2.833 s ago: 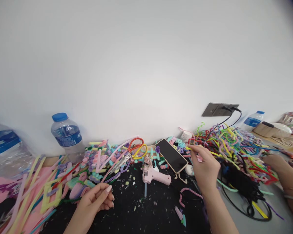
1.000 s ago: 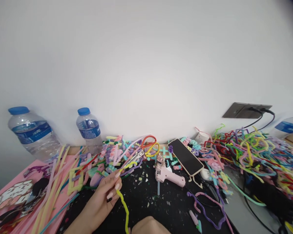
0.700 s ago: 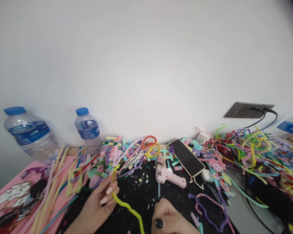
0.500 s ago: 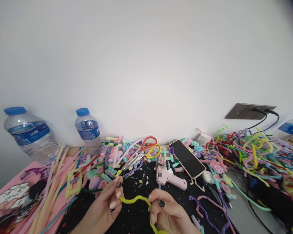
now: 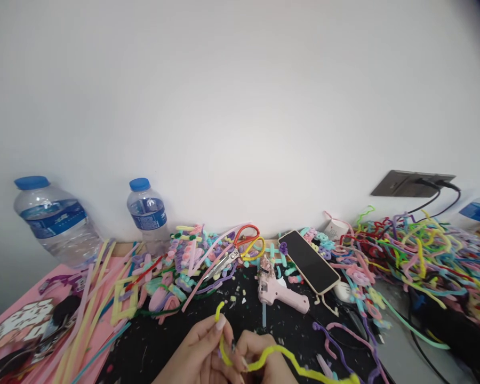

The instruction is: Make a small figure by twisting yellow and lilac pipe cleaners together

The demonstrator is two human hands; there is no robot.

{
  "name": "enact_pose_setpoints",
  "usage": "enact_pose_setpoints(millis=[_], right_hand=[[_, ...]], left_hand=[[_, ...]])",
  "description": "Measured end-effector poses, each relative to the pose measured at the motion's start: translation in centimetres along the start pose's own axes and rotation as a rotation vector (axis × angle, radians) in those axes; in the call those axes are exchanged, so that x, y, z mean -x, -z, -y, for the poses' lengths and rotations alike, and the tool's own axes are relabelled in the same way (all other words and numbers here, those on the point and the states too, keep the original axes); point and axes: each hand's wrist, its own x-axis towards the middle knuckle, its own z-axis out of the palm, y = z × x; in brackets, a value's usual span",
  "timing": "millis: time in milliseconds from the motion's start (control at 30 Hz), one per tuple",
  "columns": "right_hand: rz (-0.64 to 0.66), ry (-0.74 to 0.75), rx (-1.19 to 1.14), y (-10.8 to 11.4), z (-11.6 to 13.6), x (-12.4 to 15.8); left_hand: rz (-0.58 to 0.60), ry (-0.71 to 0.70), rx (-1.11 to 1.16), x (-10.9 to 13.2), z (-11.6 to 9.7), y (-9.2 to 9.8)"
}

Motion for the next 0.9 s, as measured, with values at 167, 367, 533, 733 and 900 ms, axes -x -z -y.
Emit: enact_pose_setpoints(millis=[167, 367, 533, 733, 900], right_hand=[[-0.164, 0.100, 0.226, 0.7, -0.1, 0.2], [-0.213, 0.040, 0.353, 0.9, 0.5, 0.1], [-0.203, 0.027, 0.268, 0.9, 0.5, -0.3], [-0.197, 0.010, 0.195, 1.0, 0.2, -0.1], [-0.171, 0.013, 0.033, 0.8, 0.2, -0.3]], left_hand=[[-0.036, -0.104, -0.185, 0.2, 0.0, -0.6], [-0.122, -0.248, -0.275, -0.1, -0.5, -0.3], [-0.143, -0.269, -0.131, -0.2, -0.9, 0.0], [-0.131, -0.213, 0.002, -0.3, -0.7, 0.2], [-0.121, -0.215, -0.005, -0.3, -0.9, 0.3]])
